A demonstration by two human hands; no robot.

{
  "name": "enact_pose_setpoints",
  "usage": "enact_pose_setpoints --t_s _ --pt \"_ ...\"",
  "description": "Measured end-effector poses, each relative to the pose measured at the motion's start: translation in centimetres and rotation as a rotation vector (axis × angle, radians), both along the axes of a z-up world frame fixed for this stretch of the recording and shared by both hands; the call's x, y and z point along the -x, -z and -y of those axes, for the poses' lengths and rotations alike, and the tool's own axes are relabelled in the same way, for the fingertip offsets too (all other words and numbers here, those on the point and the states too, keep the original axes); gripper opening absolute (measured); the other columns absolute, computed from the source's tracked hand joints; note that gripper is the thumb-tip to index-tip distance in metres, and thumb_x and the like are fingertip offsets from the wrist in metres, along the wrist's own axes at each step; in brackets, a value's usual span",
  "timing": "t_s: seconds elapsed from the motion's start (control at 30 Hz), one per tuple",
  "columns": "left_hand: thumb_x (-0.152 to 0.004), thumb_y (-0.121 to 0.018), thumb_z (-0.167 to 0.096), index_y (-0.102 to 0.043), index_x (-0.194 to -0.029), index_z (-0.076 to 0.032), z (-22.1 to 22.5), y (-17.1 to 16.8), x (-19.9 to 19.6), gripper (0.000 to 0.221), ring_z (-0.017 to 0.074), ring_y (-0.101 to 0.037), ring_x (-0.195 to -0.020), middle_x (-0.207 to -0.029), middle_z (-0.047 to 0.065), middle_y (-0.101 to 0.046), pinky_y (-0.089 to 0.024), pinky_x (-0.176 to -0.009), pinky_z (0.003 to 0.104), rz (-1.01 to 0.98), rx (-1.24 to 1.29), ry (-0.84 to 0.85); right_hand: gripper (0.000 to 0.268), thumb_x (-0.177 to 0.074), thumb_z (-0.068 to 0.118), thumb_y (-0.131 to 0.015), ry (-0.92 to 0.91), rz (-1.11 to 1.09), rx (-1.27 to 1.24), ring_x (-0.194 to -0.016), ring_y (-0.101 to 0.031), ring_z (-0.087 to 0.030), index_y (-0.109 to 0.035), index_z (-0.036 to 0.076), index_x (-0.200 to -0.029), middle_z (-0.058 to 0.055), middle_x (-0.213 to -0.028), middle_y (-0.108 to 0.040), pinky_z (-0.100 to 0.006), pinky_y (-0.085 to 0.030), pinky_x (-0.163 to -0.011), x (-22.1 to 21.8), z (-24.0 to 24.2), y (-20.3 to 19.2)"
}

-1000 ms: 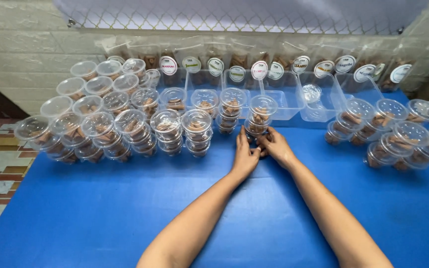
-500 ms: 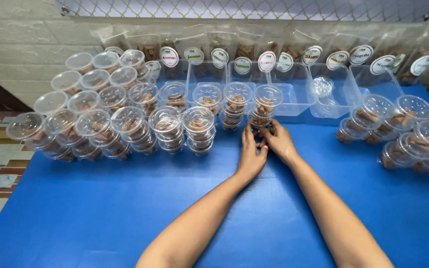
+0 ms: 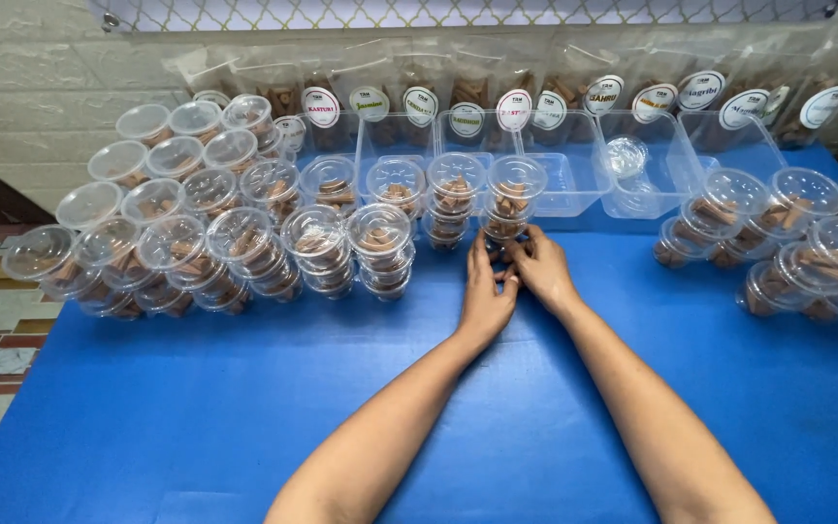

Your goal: The person stacks small transparent plastic containers filled with cinnamon sticks on a blue table. They repeatedly pick up stacks and place them into a growing pile, occasionally adjusting alignment.

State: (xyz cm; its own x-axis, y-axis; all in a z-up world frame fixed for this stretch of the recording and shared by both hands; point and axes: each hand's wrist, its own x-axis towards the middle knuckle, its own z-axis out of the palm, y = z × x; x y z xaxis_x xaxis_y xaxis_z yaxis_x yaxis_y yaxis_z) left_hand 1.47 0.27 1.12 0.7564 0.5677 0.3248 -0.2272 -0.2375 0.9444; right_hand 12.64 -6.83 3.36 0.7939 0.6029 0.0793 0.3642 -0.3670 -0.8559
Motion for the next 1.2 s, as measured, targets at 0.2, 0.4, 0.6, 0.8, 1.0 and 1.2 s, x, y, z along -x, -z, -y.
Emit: enact_pose_setpoints --t_s 0.2,0.4,0.6,0.8,1.0,1.2 --pt "-0.081 -0.062 0.007 -0.011 -0.158 0.003 0.1 -0.1 -0.1 0.093 0.0522 -0.047 -0.130 -0.152 0.035 -0.021 -0.059 -0.097 0.042 -0.018 0.006 0.001 0.039 -0.098 0.027 -0.062 0.023 -0.027 0.000 -0.074 -0.076 -0.026 -0.061 0.005 -0.131 -0.012 -0.078 -0.076 -0.041 -0.057 -0.079 2.0 0.5 -2.3" --pt "-0.081 -0.062 0.005 -0.012 -0.158 0.003 0.1 0.0 0.1 0.092 0.0491 -0.049 -0.130 -0.153 0.033 -0.023 -0.059 -0.098 0.039 -0.046 -0.005 0.003 0.040 -0.099 0.028 -0.061 0.023 -0.006 0.002 -0.075 -0.076 -0.027 -0.061 0.003 -0.131 -0.012 -0.077 -0.075 -0.042 -0.056 -0.078 1.6 0.6 -2.0" --pt "-0.081 -0.061 0.006 -0.011 -0.157 0.006 0.1 -0.6 0.2 0.091 0.0544 -0.047 -0.129 -0.152 0.037 -0.021 -0.059 -0.098 0.042 -0.042 -0.015 0.017 0.038 -0.100 0.026 -0.061 0.014 0.048 -0.001 -0.080 -0.075 -0.030 -0.062 0.004 -0.131 -0.013 -0.077 -0.075 -0.044 -0.055 -0.081 0.7 0.6 -0.7" --pt "-0.081 -0.062 0.008 -0.011 -0.157 0.007 0.0 0.1 -0.2 0.091 0.0543 -0.049 -0.127 -0.151 0.037 -0.022 -0.059 -0.098 0.043 -0.033 -0.036 0.000 0.038 -0.099 0.023 -0.061 0.022 0.046 -0.021 -0.078 -0.075 -0.029 -0.062 0.003 -0.131 -0.012 -0.075 -0.074 -0.044 -0.055 -0.080 0.6 0.8 -0.5" --pt "-0.076 -0.065 0.011 -0.019 -0.146 0.005 0.8 -1.1 0.6 0.084 0.0533 -0.053 -0.120 -0.142 0.031 -0.022 -0.061 -0.096 0.042 0.001 -0.067 -0.041 0.045 -0.096 0.014 -0.061 0.055 0.006 -0.093 -0.062 -0.073 -0.025 -0.053 0.000 -0.138 -0.013 -0.078 -0.074 -0.038 -0.057 -0.066 0.0 0.8 1.1" --pt "-0.078 -0.071 0.002 -0.028 -0.122 -0.006 0.9 0.9 -0.2 0.062 0.0428 -0.057 -0.115 -0.130 0.017 -0.029 -0.059 -0.097 0.038 -0.050 -0.167 -0.039 0.040 -0.098 0.004 -0.053 0.118 0.019 -0.277 -0.048 -0.066 -0.023 -0.046 0.000 -0.137 -0.015 -0.077 -0.066 -0.032 -0.054 -0.051 1.3 1.3 0.5"
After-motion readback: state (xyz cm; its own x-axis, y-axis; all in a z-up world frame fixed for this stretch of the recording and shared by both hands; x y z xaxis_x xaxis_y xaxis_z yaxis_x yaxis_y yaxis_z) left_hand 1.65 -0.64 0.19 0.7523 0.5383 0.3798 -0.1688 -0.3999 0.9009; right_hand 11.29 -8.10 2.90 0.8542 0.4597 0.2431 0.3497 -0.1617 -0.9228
